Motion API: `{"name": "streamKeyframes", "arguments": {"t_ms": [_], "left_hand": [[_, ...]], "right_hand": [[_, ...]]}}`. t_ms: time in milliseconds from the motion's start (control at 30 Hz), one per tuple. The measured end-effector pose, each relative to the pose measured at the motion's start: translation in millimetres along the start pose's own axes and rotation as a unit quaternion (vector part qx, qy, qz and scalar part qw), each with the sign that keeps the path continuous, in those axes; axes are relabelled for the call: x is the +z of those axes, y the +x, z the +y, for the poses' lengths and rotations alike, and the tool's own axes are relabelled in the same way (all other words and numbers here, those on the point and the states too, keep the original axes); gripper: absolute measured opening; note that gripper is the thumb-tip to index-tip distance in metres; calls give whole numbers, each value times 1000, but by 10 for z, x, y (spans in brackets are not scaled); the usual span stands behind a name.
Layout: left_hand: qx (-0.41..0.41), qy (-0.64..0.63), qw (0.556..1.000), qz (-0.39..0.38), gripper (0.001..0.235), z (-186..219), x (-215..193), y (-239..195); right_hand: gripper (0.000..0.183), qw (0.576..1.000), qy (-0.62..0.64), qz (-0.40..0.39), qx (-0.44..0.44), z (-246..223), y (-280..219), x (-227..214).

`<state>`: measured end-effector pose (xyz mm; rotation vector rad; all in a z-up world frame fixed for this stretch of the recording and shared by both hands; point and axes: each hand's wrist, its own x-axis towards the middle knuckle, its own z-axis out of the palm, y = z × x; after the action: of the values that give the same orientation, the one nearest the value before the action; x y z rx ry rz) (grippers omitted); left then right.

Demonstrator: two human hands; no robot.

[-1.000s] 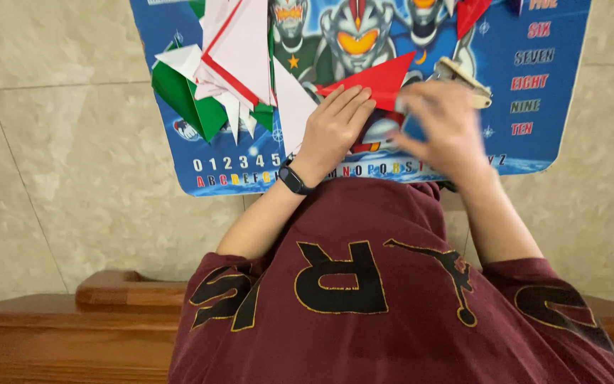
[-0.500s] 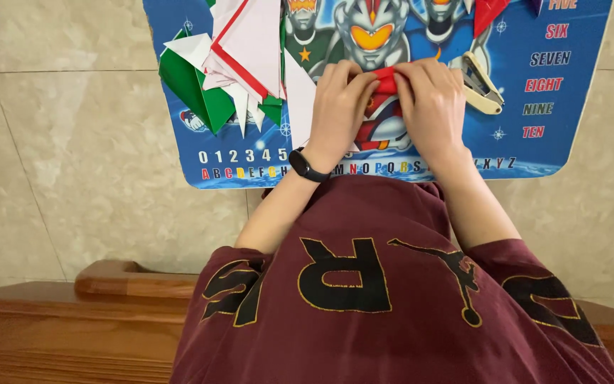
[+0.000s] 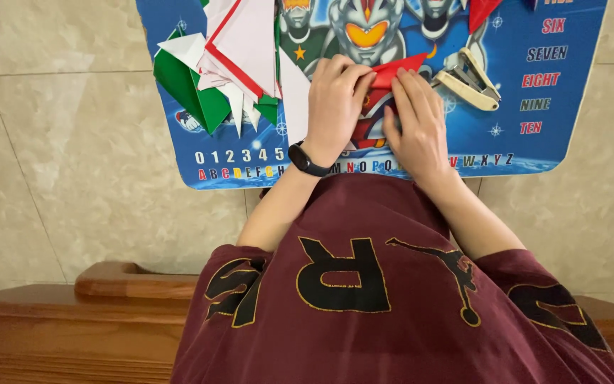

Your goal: Fold colored paper into origami shapes on a small workspace table.

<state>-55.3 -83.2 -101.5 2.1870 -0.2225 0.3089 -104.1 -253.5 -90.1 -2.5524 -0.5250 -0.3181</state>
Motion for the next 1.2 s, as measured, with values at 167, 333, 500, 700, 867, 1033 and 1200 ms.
{"name": "streamKeyframes", "arguments": {"t_ms": [167,333,500,700,867,1033,1200], "left_hand": [[-6,12,1000,-3,7,-17,35,8],[-13,14,1000,-5,7,-33,38,13],[-14,18,1000,-2,8,-36,62,28],[-19,36,999,-6,8,-54,104,39],[-10,45,999,-25,10,-26,61,17],[51,95,994,-8,15,-180,193,-1],[6,74,997,-25,11,-39,61,47]], "right_hand": [[47,1000,-3,-5,7,2,-2,14],[48,1000,-5,-5,10,-5,0,34],[48,1000,-12,-1,15,-20,28,19],[47,1000,-8,4,13,-21,35,23],[45,1000,-9,-4,25,-16,37,15],[48,1000,-16,-14,10,31,119,7],[49,996,-90,-27,8,-62,148,30]]}}
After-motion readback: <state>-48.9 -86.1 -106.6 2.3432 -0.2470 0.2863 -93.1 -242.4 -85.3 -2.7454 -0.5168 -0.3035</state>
